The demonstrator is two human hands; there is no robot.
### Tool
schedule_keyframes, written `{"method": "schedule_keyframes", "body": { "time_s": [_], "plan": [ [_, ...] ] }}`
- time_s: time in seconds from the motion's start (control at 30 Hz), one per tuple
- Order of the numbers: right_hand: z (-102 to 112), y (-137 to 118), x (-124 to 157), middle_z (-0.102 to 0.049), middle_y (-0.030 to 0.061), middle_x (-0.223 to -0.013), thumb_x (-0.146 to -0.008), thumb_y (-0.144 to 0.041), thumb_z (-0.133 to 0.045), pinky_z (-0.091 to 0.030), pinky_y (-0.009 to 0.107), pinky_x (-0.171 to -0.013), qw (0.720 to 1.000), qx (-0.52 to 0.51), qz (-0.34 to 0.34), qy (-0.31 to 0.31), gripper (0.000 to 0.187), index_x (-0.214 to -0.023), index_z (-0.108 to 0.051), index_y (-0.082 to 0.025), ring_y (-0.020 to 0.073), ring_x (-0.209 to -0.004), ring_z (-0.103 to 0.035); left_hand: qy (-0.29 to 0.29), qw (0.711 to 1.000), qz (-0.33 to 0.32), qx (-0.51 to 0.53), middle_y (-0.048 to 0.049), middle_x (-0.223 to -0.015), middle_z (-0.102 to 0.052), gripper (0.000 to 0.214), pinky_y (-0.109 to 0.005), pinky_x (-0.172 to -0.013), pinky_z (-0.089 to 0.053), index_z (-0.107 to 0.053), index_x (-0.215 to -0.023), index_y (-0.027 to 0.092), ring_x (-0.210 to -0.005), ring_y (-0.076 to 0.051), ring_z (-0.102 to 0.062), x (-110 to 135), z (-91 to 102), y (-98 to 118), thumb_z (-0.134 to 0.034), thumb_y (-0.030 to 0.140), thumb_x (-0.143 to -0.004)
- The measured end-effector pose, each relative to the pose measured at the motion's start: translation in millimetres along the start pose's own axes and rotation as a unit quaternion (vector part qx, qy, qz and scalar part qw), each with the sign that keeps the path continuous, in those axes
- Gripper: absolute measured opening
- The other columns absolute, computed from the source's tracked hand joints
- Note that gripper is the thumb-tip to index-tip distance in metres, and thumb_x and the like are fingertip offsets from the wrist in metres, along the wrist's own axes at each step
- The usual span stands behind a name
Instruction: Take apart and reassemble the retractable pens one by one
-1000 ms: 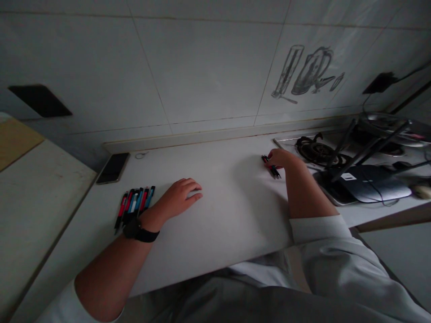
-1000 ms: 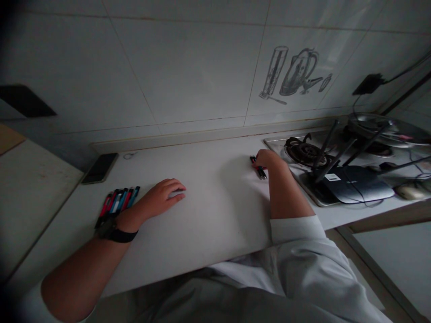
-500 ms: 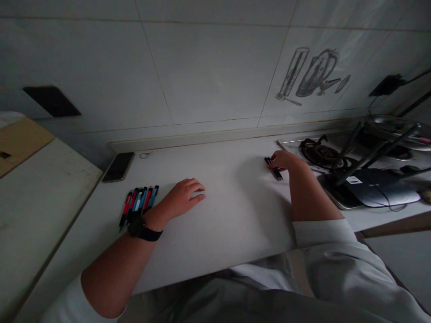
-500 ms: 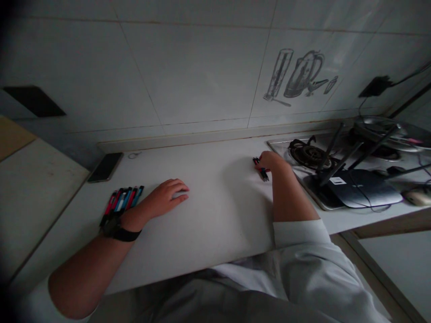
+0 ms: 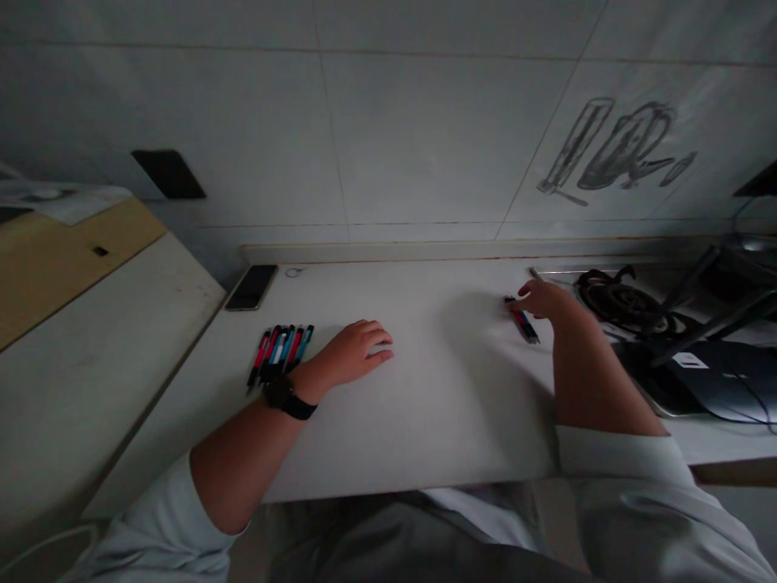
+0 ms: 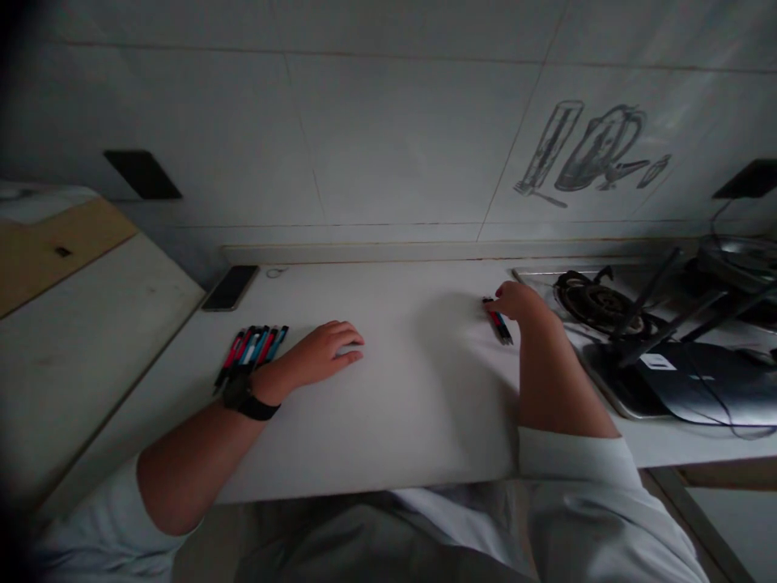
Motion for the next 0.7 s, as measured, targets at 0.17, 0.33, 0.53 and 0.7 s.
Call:
{"method": "schedule_keyframes", "body": {
  "time_s": [0.17,0.33,0.53,0.7],
  "plan": [
    [18.3,-47.1,15.6,-0.077,0.0114,-0.101,-0.089,-0.045,-0.069,-0.051,0.035,-0.077,0.995,0.027,0.063,0.077,0.035,-0.111,-0.072,-0.018,0.0257,-0.089,-0.071,0.001,0.999,0.027,-0.042,-0.0074,-0.110,-0.073,0.019,-0.038,-0.096,-0.050,-0.070,-0.109,0.020,-0.102,-0.022,-0.066,-0.7,5.6,2.0,-0.063,0.035,-0.101],
    [0.2,-136.5,61.1,-0.077,0.0054,-0.088,-0.094,-0.040,-0.059,-0.046,0.031,-0.071,0.974,-0.054,0.215,0.052,0.023,-0.102,-0.072,-0.023,0.0202,-0.077,-0.068,0.053,0.979,0.165,-0.107,-0.0068,-0.100,-0.074,0.011,-0.034,-0.084,-0.050,-0.072,-0.101,0.019,-0.092,-0.022,-0.067,8.8,41.2,-23.4,-0.064,0.027,-0.098],
    [-47.1,-201.1,107.2,-0.076,0.0051,-0.089,-0.094,-0.031,-0.057,-0.043,0.028,-0.069,0.941,-0.044,0.328,-0.070,0.019,-0.102,-0.072,-0.022,0.0178,-0.075,-0.066,0.086,0.919,0.357,-0.147,-0.0055,-0.096,-0.077,0.010,-0.030,-0.075,-0.047,-0.075,-0.093,0.021,-0.086,-0.020,-0.067,45.7,98.9,-83.3,-0.068,0.027,-0.092],
    [-55.1,-206.6,112.8,-0.074,0.0052,-0.088,-0.095,-0.033,-0.057,-0.043,0.027,-0.071,0.929,-0.045,0.352,-0.101,0.021,-0.104,-0.071,-0.021,0.0183,-0.077,-0.065,-0.012,0.878,0.451,-0.160,-0.0083,-0.091,-0.078,0.016,-0.029,-0.065,-0.044,-0.079,-0.083,0.020,-0.078,-0.020,-0.067,71.3,101.3,-121.9,-0.077,0.036,-0.082]
  ]
}}
Point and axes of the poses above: each hand's wrist, its own x-axis away from the middle knuckle, its own z-axis out of the back of the hand, y = z × x, the point moved 8 cm from there along -x, towards the middle knuckle
